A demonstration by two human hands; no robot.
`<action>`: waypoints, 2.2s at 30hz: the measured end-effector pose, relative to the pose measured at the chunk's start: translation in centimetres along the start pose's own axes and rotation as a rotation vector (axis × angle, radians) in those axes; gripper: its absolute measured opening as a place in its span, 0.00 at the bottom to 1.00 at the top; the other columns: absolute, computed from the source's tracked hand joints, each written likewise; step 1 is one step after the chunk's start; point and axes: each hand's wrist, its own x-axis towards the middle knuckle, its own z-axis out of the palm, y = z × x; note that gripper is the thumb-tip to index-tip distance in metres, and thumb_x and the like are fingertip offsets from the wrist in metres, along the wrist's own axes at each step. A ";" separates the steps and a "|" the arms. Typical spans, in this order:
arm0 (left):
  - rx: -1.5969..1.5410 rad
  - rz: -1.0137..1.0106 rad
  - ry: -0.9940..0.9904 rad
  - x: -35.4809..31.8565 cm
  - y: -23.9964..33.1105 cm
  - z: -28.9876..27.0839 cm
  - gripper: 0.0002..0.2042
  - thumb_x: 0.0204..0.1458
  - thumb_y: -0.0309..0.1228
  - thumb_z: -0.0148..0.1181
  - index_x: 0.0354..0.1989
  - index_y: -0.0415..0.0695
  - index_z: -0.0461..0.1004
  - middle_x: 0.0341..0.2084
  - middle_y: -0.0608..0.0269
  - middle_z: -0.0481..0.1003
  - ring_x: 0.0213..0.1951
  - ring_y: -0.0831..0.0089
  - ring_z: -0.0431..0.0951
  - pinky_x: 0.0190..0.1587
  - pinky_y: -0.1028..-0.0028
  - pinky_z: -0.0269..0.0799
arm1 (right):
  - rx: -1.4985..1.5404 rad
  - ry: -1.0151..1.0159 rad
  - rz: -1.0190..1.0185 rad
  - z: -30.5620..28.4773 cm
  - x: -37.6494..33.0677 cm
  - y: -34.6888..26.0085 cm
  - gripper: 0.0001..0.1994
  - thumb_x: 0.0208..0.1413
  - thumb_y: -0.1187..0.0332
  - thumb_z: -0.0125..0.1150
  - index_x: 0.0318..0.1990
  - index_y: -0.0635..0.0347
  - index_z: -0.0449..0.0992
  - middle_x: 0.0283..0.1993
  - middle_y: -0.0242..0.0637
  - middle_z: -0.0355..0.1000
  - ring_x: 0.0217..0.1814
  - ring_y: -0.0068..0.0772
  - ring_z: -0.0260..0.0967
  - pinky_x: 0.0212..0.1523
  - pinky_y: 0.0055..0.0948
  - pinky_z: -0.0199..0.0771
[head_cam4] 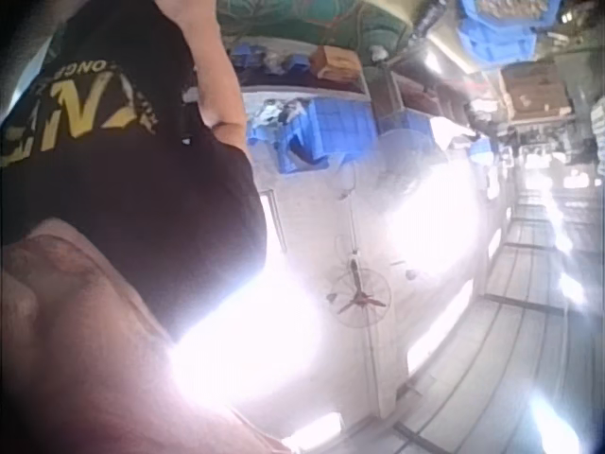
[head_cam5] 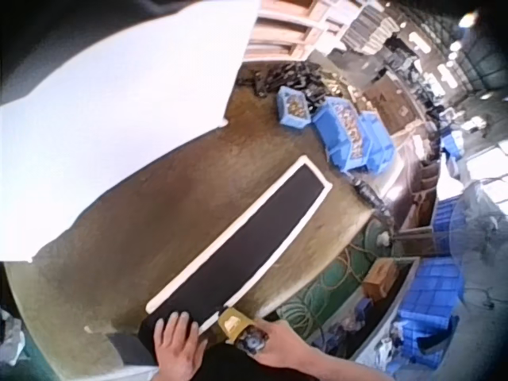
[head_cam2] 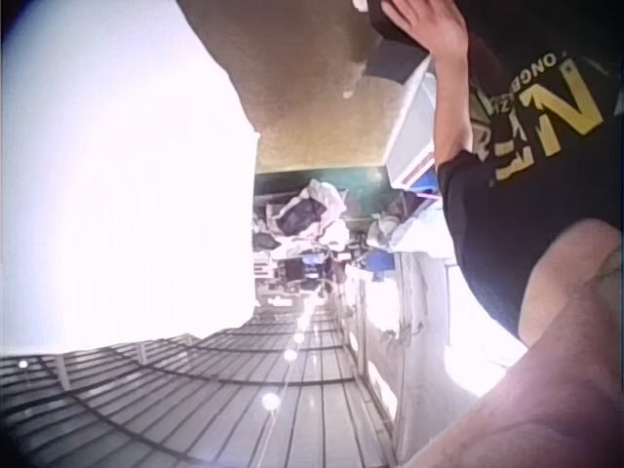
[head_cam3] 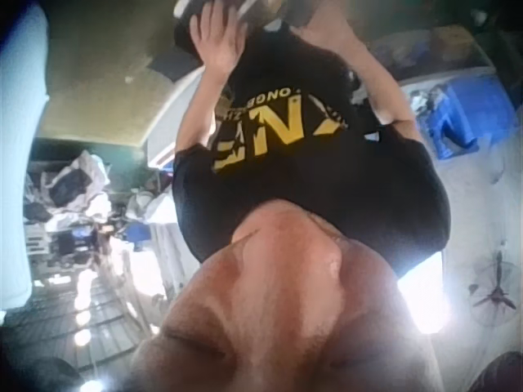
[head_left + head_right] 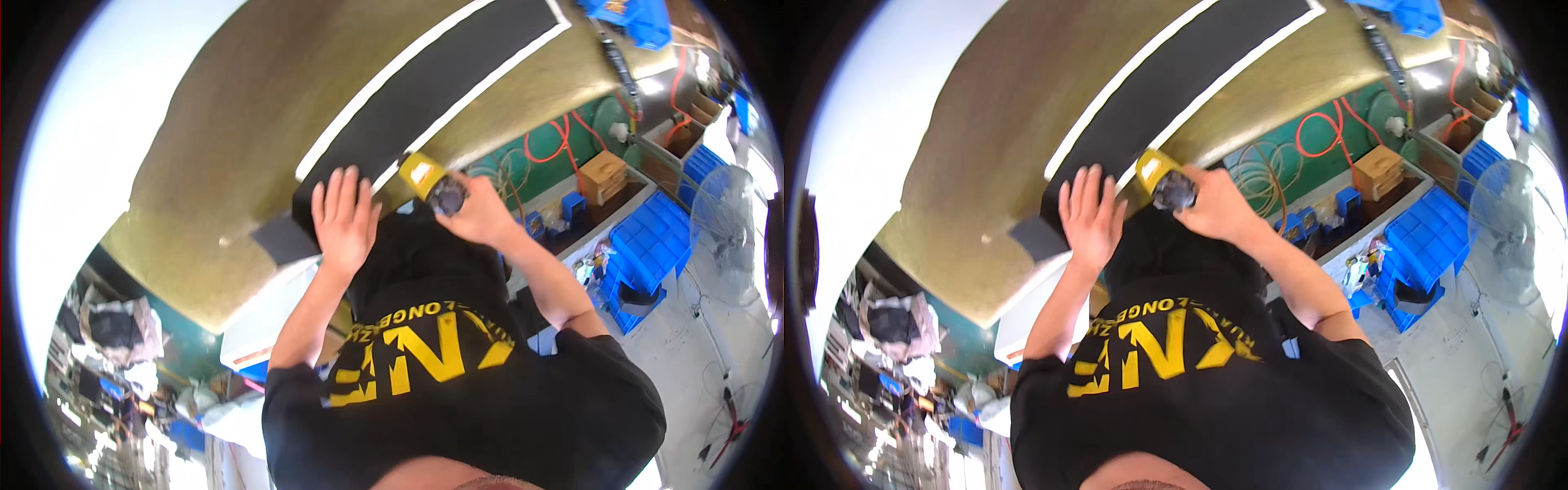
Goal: The recorder attaches a black trim strip to a furniture board using a pneumatic nail gun, trims the strip with scissors, and then installs metal hinges using an electric screwdriver.
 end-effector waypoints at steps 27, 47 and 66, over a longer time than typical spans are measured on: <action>0.019 -0.035 -0.032 18.5 12.8 8.0 0.33 0.50 0.53 0.61 0.63 0.51 0.69 0.67 0.48 0.59 0.69 0.48 0.56 0.69 0.44 0.45 | -0.392 -0.364 -0.427 -28.7 8.7 7.1 0.18 0.37 0.73 0.66 0.41 0.57 0.76 0.29 0.50 0.75 0.34 0.58 0.73 0.33 0.47 0.72; -0.056 -0.194 0.059 20.8 15.0 11.1 0.35 0.44 0.53 0.66 0.63 0.56 0.69 0.65 0.59 0.62 0.69 0.56 0.57 0.70 0.48 0.42 | -0.595 -0.491 -0.296 -27.2 13.2 6.3 0.17 0.37 0.75 0.65 0.40 0.59 0.76 0.29 0.51 0.75 0.36 0.59 0.73 0.37 0.49 0.73; -0.068 -0.155 -0.054 20.6 14.8 10.5 0.51 0.28 0.60 0.73 0.66 0.53 0.64 0.67 0.57 0.58 0.71 0.54 0.52 0.70 0.45 0.39 | -0.584 -0.580 -0.327 -26.4 10.9 7.9 0.17 0.35 0.72 0.66 0.39 0.57 0.76 0.30 0.48 0.76 0.37 0.58 0.74 0.37 0.52 0.73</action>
